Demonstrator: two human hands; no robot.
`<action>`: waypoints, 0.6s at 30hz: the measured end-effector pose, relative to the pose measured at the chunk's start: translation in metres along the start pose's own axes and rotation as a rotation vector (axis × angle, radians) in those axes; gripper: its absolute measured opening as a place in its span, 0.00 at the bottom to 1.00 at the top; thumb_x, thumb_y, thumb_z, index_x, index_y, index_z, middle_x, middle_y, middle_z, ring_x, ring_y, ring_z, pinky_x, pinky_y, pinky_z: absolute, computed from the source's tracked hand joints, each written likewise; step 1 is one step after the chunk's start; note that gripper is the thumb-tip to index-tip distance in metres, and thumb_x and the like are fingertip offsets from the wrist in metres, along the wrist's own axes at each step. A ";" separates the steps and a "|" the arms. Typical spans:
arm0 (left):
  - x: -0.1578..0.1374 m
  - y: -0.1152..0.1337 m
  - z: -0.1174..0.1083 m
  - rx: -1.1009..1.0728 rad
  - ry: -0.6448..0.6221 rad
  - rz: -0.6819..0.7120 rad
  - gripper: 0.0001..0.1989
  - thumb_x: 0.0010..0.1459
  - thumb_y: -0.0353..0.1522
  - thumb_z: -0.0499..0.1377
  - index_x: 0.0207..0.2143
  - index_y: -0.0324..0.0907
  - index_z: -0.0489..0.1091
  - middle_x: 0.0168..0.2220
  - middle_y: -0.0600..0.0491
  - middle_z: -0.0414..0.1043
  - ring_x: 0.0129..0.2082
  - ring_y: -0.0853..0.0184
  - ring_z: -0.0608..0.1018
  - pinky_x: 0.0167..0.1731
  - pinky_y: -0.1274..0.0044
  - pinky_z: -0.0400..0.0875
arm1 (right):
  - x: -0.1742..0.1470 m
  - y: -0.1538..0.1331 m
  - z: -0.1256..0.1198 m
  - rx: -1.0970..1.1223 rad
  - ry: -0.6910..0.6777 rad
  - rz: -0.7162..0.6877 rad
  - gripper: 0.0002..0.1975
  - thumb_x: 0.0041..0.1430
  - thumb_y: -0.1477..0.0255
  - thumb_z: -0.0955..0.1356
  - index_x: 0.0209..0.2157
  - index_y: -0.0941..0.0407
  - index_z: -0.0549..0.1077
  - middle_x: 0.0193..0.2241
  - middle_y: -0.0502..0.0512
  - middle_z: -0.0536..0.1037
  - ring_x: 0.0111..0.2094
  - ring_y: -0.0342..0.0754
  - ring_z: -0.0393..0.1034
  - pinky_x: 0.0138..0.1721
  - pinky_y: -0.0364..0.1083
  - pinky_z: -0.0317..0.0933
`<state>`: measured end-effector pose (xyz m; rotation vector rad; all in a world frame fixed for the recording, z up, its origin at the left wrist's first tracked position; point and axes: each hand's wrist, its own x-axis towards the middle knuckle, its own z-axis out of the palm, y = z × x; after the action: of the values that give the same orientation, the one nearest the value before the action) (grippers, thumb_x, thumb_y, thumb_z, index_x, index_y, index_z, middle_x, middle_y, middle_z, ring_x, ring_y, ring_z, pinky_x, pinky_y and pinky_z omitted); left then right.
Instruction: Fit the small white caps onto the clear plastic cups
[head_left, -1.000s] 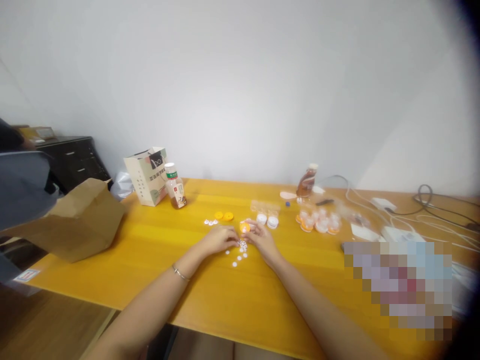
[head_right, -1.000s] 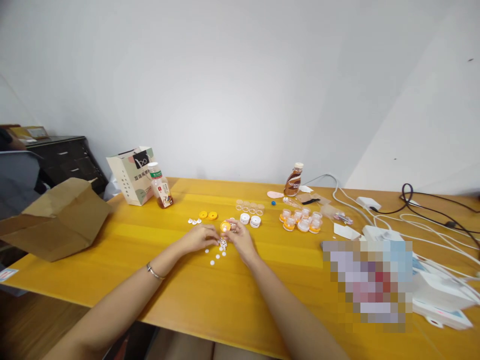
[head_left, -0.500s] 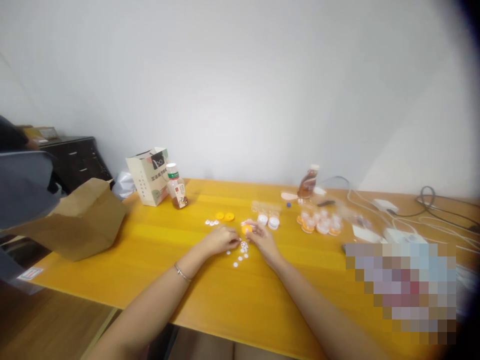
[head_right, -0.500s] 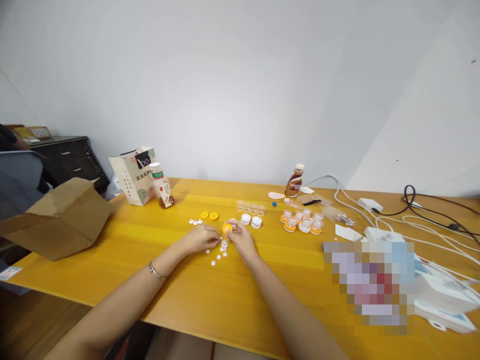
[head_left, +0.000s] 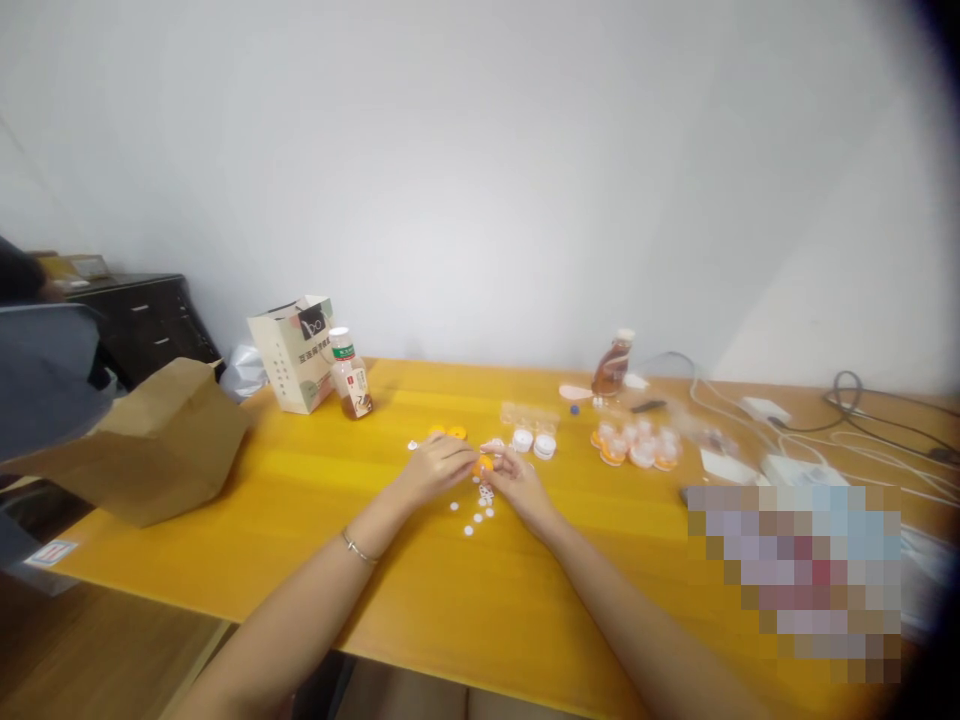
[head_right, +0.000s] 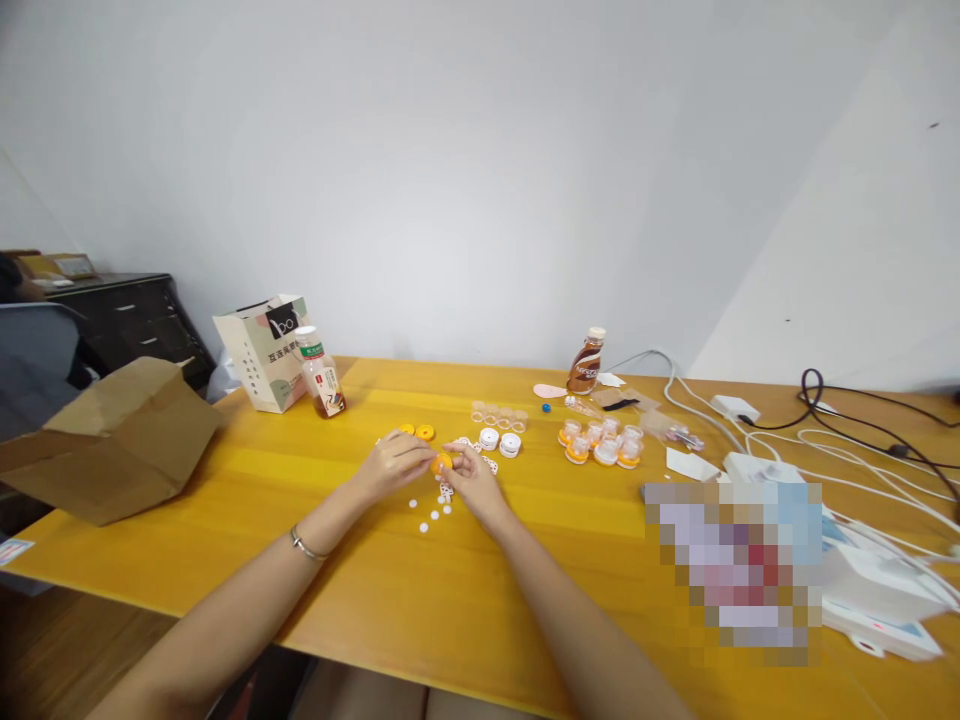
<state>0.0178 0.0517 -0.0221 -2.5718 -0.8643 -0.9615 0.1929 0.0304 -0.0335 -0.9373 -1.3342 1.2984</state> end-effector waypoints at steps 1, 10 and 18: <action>0.000 0.001 0.000 0.015 -0.017 0.026 0.10 0.59 0.32 0.48 0.34 0.42 0.68 0.33 0.51 0.72 0.34 0.70 0.71 0.36 0.76 0.59 | -0.001 -0.001 0.000 -0.006 -0.001 0.005 0.17 0.41 0.68 0.69 0.37 0.54 0.68 0.20 0.45 0.71 0.23 0.42 0.66 0.32 0.45 0.61; 0.001 -0.001 -0.003 0.045 -0.093 0.057 0.11 0.59 0.33 0.47 0.34 0.44 0.69 0.34 0.51 0.70 0.35 0.71 0.70 0.36 0.76 0.57 | -0.001 0.001 0.001 0.028 0.000 -0.001 0.17 0.39 0.67 0.71 0.34 0.53 0.66 0.20 0.44 0.70 0.22 0.42 0.66 0.29 0.45 0.61; 0.002 -0.001 -0.008 -0.082 -0.136 0.010 0.11 0.59 0.33 0.48 0.35 0.44 0.70 0.38 0.51 0.71 0.38 0.70 0.71 0.38 0.77 0.60 | -0.003 0.001 0.002 0.084 0.020 -0.002 0.17 0.38 0.69 0.71 0.32 0.52 0.64 0.20 0.43 0.70 0.22 0.42 0.67 0.31 0.45 0.60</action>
<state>0.0147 0.0497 -0.0145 -2.7350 -0.8618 -0.8437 0.1911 0.0275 -0.0344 -0.8886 -1.2553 1.3293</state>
